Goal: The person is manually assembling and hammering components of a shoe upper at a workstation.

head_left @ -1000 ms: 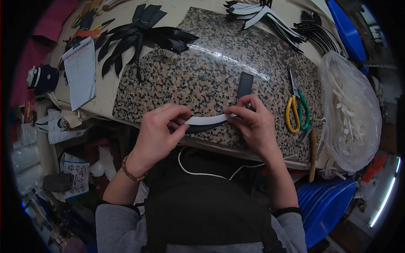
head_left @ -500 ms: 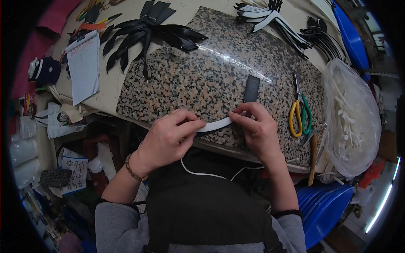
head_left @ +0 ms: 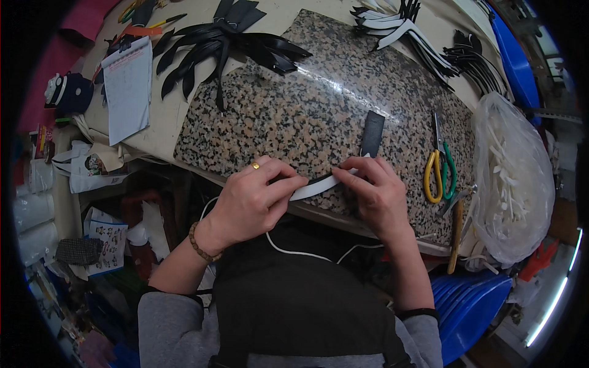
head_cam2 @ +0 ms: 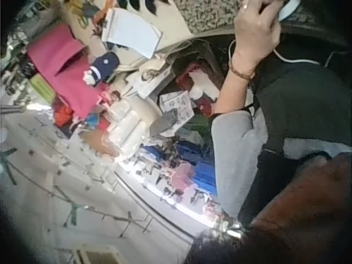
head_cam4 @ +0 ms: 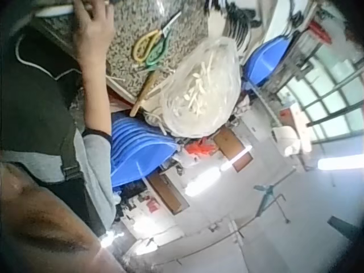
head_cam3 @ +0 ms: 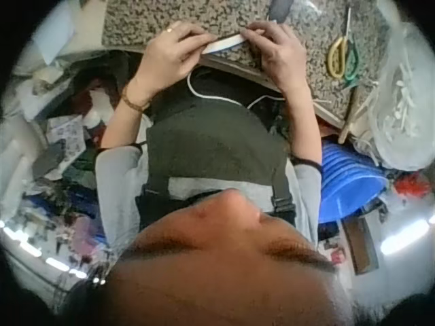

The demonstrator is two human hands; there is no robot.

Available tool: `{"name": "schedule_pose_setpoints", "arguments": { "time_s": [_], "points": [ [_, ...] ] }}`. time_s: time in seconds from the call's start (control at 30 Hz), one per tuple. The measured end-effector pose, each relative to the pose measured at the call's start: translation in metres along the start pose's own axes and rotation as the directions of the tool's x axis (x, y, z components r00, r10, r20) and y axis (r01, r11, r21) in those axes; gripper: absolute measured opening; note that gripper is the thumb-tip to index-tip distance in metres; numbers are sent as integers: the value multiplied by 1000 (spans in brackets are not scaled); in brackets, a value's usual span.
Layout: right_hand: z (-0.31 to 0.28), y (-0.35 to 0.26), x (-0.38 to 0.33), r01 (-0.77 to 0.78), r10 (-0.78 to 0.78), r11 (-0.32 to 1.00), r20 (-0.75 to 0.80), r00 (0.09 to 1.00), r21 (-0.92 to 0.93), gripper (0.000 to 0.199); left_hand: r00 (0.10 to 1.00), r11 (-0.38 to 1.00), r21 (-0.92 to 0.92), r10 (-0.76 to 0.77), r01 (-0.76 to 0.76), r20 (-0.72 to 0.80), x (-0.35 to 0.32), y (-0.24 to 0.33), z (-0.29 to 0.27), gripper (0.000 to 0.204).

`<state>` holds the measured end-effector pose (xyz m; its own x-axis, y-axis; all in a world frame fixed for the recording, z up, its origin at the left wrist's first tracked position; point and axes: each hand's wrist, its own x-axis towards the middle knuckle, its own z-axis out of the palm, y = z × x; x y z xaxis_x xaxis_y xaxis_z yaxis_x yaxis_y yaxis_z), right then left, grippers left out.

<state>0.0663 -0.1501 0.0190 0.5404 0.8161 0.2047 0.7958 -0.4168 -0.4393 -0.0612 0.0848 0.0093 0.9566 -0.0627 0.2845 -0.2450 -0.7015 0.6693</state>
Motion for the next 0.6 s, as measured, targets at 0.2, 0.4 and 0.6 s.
{"name": "schedule_pose_setpoints", "arguments": {
  "time_s": [0.2, 0.4, 0.6],
  "points": [
    [8, -5, -1, 11, -8, 1000, -130, 992, 22, 35, 997, 995, -81, -63, 59, -47, 0, -4, 3, 33],
    [9, -1, 3, 25, -22, 998, -58, 998, 55, 28, 999, 994, -101, -41, 38, -33, -1, -8, 1, 31],
    [6, -2, 8, 0, 2, 997, -26, 1000, 80, 22, 994, 978, -183, -108, 104, -15, 1, -7, -2, 31]
  ]
}}
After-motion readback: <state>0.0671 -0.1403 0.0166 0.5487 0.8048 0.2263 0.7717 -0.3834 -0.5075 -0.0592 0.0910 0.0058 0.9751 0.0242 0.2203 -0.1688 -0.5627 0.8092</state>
